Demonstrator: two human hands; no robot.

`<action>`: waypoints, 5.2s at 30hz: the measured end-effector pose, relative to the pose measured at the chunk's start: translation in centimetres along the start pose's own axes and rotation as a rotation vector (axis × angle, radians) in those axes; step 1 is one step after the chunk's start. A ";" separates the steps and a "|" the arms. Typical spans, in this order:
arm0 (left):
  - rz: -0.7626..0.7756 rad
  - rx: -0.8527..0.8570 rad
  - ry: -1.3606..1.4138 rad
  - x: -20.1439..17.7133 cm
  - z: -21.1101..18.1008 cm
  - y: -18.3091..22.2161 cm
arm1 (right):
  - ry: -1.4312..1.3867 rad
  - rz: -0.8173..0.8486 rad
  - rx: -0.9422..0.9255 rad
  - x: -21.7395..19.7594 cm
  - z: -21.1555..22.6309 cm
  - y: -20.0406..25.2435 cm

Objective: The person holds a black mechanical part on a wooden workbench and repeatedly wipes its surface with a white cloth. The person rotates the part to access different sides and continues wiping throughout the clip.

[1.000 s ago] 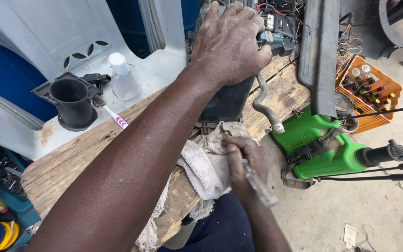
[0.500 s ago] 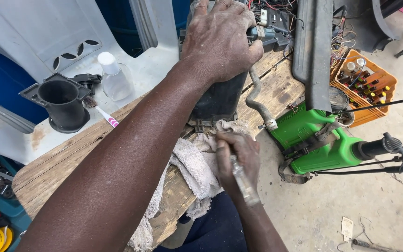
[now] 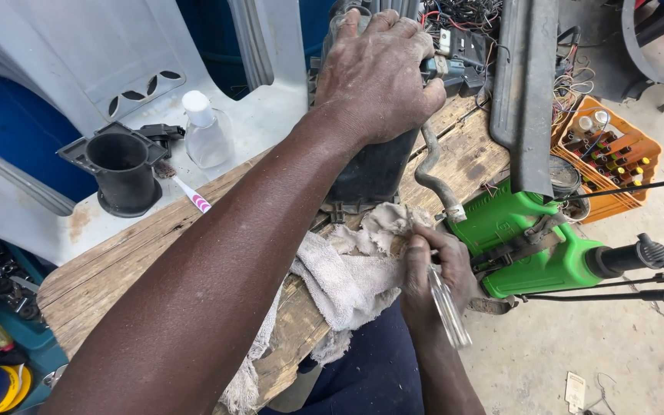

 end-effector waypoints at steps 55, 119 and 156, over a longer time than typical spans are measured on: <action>0.643 -0.401 0.335 -3.1 -2.3 19.4 | -0.286 0.244 0.237 -1.3 1.1 0.5; 0.420 -0.515 0.467 -5.8 -0.8 21.4 | -0.151 0.422 -0.103 -1.8 7.8 1.2; 0.386 -0.821 0.554 -5.2 1.1 21.5 | -0.104 0.201 -0.267 3.8 5.8 2.3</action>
Point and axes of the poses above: each hand's wrist, its own y-axis away from the middle knuckle, its own x-axis out of the palm, z = x × y, the point moved 3 cm from there along -y, towards the middle knuckle, and after that the axes turned 2 degrees about -y, right-handed, at the moved point
